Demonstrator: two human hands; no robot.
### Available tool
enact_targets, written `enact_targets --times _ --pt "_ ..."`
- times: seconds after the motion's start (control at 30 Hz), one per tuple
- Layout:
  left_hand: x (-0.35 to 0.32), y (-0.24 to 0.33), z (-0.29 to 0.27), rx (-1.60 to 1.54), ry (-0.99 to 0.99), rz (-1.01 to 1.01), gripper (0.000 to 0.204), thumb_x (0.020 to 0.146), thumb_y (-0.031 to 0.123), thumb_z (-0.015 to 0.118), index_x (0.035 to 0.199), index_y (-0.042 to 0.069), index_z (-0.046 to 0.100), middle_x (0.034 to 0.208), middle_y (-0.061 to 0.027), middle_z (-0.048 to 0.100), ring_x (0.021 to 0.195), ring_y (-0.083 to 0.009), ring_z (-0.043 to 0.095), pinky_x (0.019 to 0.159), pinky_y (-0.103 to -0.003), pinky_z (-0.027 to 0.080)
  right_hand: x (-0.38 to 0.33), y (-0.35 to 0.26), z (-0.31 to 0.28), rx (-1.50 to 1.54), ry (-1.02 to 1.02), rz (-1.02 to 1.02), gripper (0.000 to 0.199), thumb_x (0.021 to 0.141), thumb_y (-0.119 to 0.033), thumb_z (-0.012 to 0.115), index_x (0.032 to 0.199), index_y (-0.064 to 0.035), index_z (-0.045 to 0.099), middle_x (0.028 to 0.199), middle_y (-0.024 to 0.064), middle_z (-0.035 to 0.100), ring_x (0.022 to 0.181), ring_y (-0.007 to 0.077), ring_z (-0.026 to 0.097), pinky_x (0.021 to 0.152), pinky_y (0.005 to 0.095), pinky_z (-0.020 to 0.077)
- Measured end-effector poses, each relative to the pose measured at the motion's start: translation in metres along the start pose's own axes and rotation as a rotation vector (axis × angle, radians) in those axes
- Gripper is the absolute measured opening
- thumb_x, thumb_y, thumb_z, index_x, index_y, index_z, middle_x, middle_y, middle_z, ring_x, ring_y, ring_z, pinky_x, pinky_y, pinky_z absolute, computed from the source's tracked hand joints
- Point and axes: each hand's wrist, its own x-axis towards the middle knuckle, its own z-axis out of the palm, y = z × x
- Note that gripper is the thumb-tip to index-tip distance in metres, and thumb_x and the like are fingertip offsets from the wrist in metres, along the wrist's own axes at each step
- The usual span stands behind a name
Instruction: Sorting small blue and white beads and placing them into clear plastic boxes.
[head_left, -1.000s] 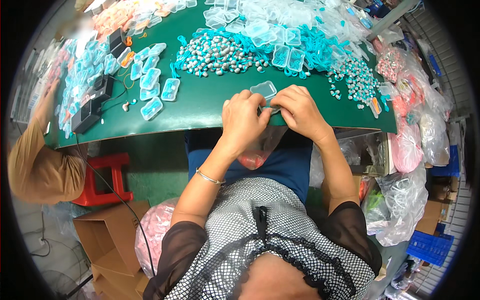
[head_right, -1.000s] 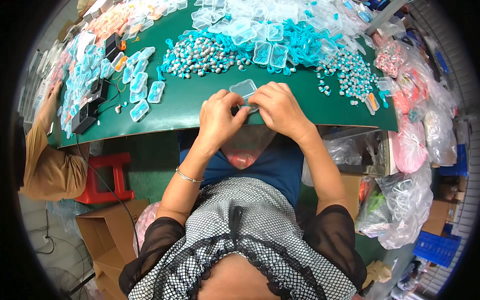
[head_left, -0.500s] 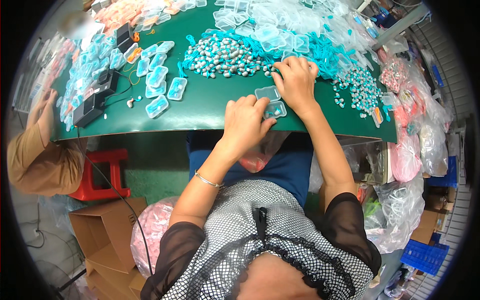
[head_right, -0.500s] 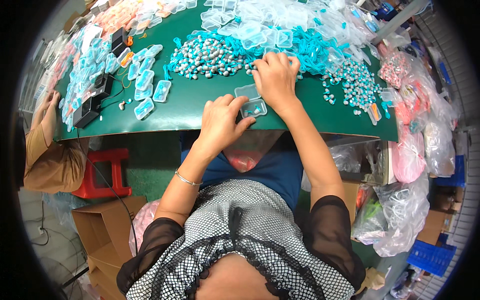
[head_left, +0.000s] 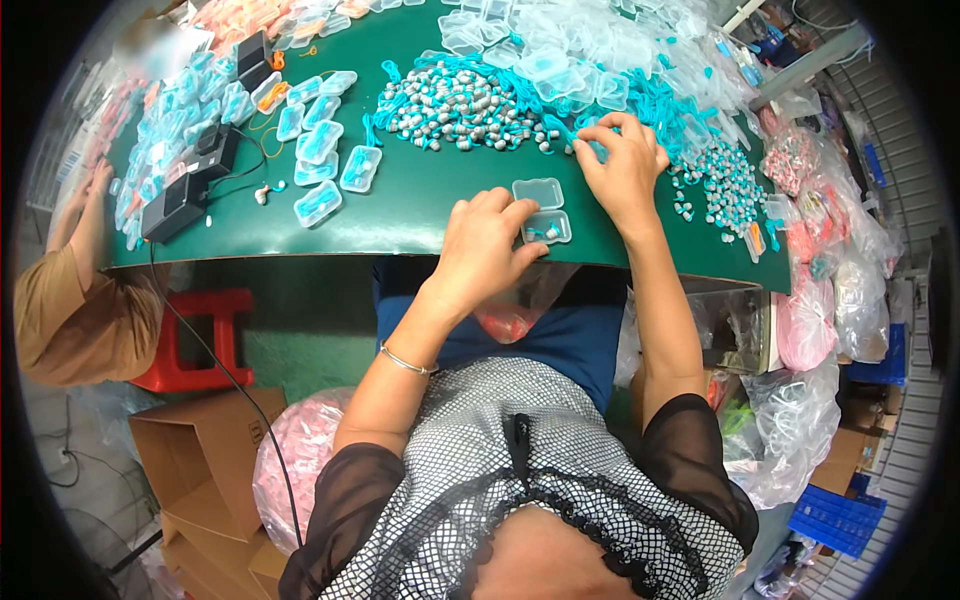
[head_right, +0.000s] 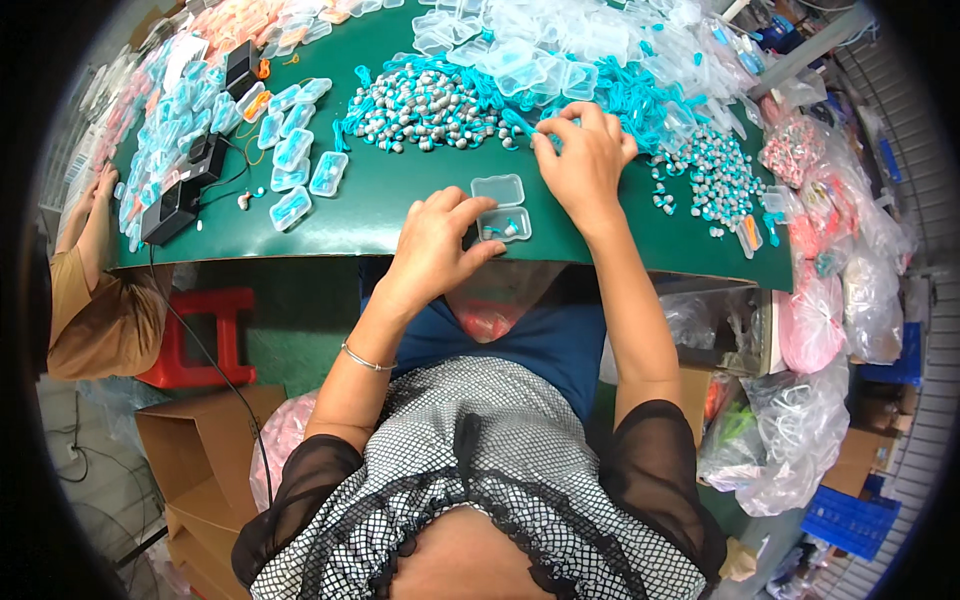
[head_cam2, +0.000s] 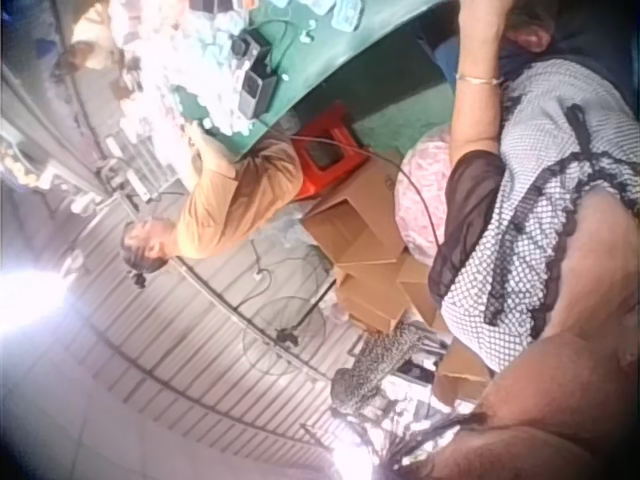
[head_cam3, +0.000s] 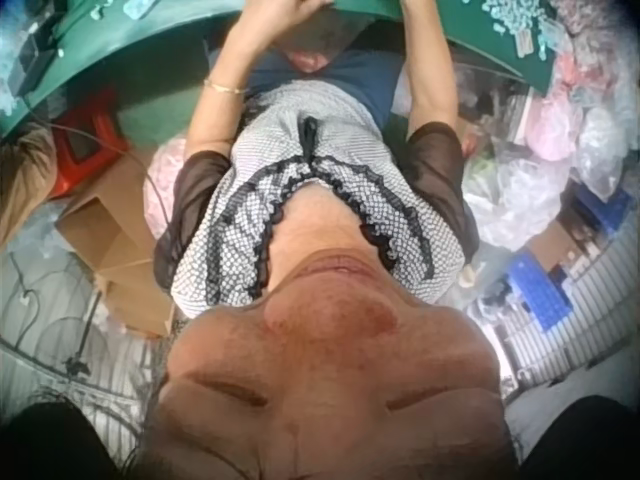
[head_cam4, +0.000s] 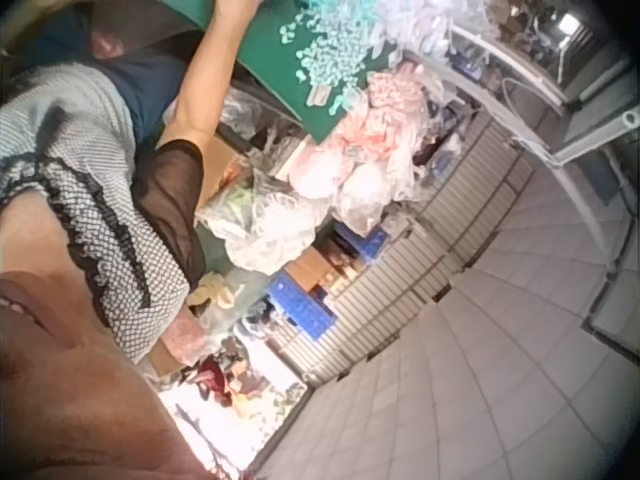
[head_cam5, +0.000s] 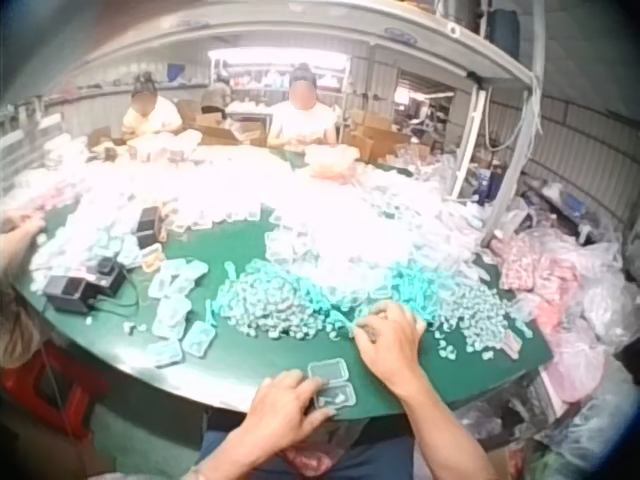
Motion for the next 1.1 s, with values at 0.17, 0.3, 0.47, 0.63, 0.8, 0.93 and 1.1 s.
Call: enact_targets --times 0.17,0.3,0.47,0.63,0.8,0.93,1.1 --pt "0.005 -0.003 -0.004 -0.111 -0.085 -0.080 0.043 0.068 0.023 0.084 0.105 0.008 0.068 0.089 -0.0079 0.058 0.095 -0.0285 0.059 0.080 -0.042 0.044 -0.027 0.010 -0.027 0.405 -0.051 -0.094 0.011 0.077 -0.019 0.076 0.087 -0.0151 0.074 0.098 0.0006 0.065 0.098 0.0220 0.059 0.090 0.0411 0.0361" --pt "0.006 -0.007 -0.005 -0.144 -0.097 -0.099 0.046 0.065 0.023 0.085 0.104 0.008 0.068 0.087 -0.0079 0.059 0.093 -0.0288 0.060 0.080 -0.042 0.044 -0.045 0.000 -0.049 0.297 -0.163 -0.298 0.009 0.079 -0.015 0.074 0.087 -0.0130 0.071 0.094 0.0011 0.066 0.092 0.0210 0.061 0.090 0.0398 0.0357" --pt "0.007 -0.006 -0.004 -0.134 -0.101 -0.100 0.046 0.064 0.024 0.086 0.103 0.008 0.067 0.087 -0.0076 0.059 0.092 -0.0289 0.060 0.079 -0.042 0.044 -0.053 -0.016 -0.047 0.186 -0.179 -0.425 0.011 0.078 -0.016 0.074 0.087 -0.0144 0.069 0.090 -0.0012 0.064 0.091 0.0188 0.061 0.098 0.0478 0.0341" --pt "0.008 -0.006 -0.004 -0.126 -0.102 -0.101 0.046 0.064 0.024 0.086 0.103 0.008 0.067 0.087 -0.0077 0.059 0.092 -0.0291 0.060 0.078 -0.041 0.044 -0.048 -0.027 -0.055 0.057 -0.263 -0.491 0.015 0.077 -0.014 0.072 0.092 -0.0144 0.070 0.089 -0.0003 0.063 0.093 0.0195 0.060 0.098 0.0484 0.0350" --pt "0.007 -0.006 -0.004 -0.132 -0.095 -0.096 0.046 0.063 0.024 0.086 0.102 0.008 0.067 0.086 -0.0079 0.059 0.092 -0.0292 0.060 0.078 -0.042 0.044 -0.051 -0.024 -0.054 0.162 -0.250 -0.459 0.019 0.077 -0.012 0.071 0.096 -0.0141 0.069 0.092 0.0017 0.063 0.096 0.0201 0.060 0.097 0.0490 0.0361" --pt "0.003 -0.011 0.000 -0.120 0.003 -0.007 0.045 0.064 0.023 0.086 0.101 0.007 0.065 0.079 -0.0063 0.056 0.077 -0.0268 0.058 0.069 -0.040 0.044 -0.044 -0.020 -0.049 0.198 -0.266 -0.452 0.022 0.078 -0.013 0.071 0.101 -0.0130 0.068 0.097 0.0028 0.063 0.098 0.0218 0.060 0.095 0.0458 0.0371" --pt "0.002 -0.009 0.000 -0.112 -0.017 0.000 0.048 0.065 0.022 0.086 0.105 0.007 0.064 0.080 -0.0061 0.057 0.079 -0.0275 0.058 0.070 -0.040 0.044 -0.033 -0.017 -0.025 0.148 -0.238 -0.273 0.024 0.082 -0.013 0.070 0.105 -0.0107 0.066 0.101 0.0054 0.063 0.099 0.0248 0.060 0.091 0.0416 0.0393"
